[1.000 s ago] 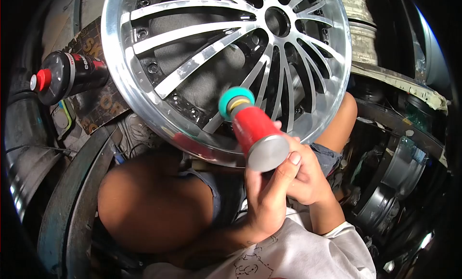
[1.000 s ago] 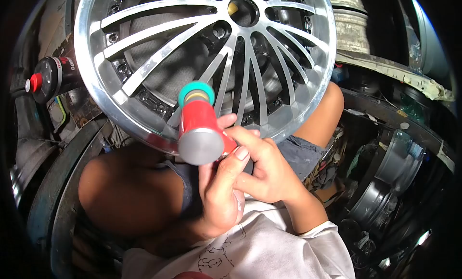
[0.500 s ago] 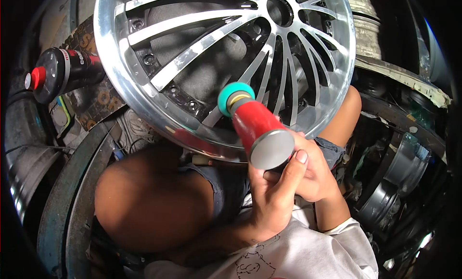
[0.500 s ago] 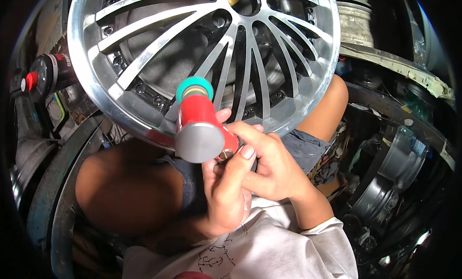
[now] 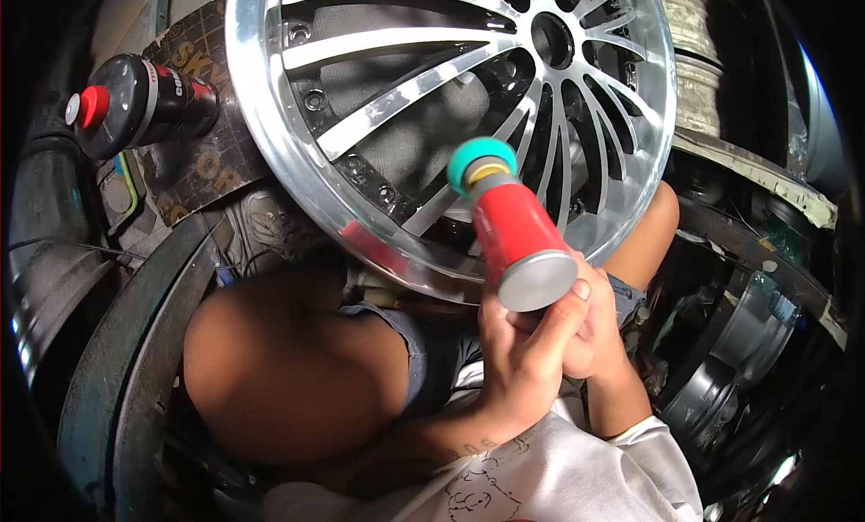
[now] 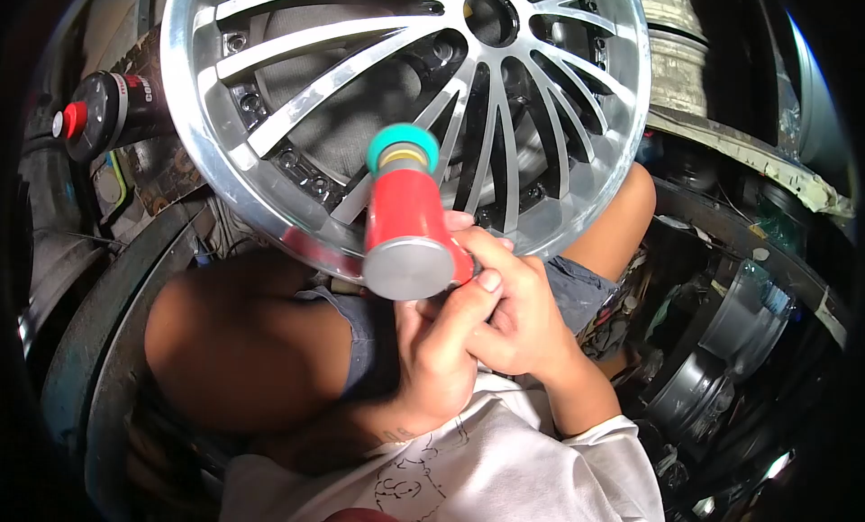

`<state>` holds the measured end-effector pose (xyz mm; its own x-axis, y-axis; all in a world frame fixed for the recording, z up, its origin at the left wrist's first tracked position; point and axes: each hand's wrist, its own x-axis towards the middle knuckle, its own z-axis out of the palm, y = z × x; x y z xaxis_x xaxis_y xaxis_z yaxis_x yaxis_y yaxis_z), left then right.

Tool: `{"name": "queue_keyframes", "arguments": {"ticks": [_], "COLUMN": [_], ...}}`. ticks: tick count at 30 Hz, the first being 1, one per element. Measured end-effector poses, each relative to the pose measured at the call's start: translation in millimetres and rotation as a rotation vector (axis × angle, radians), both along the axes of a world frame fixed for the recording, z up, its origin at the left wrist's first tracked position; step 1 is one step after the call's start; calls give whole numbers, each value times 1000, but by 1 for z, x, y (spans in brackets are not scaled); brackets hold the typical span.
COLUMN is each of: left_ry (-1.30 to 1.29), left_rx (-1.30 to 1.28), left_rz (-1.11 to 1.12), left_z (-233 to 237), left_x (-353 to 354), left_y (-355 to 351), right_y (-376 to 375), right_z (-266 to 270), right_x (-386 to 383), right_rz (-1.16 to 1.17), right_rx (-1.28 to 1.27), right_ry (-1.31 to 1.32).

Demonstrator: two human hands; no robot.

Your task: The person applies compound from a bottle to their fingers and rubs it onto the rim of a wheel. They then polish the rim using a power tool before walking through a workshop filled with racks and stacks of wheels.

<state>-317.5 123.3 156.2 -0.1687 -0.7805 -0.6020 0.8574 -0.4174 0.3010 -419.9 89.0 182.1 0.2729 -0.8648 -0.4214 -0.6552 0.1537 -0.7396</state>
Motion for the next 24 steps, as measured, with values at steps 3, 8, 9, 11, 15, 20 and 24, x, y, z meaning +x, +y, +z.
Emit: {"name": "queue_keyframes", "arguments": {"ticks": [3, 8, 9, 11, 15, 20, 24], "left_ry": [-12, -39, -45, -55, -77, -100, -134], "left_rx": [-12, -36, -39, -43, -69, -104, -185], "left_rz": [-7, -17, -17, -18, -40, -52, -81], "left_z": [-1, 1, 2, 2, -2, -4, -10], "left_x": [0, -5, -5, -5, 2, 2, 5], "left_y": [0, 2, 1, 1, -3, -4, -7], "right_y": [2, -10, -12, -17, -26, -6, 8], "right_z": [2, 2, 3, 3, 4, -1, -8], "right_x": [1, -7, -8, -9, -5, -3, 8], "right_rz": [-49, 135, 175, 237, 311, -63, -364], "right_rx": [13, 80, 98, 127, 154, 85, 85], "right_ry": [0, -29, -7, 20, 24, -38, -153]}}
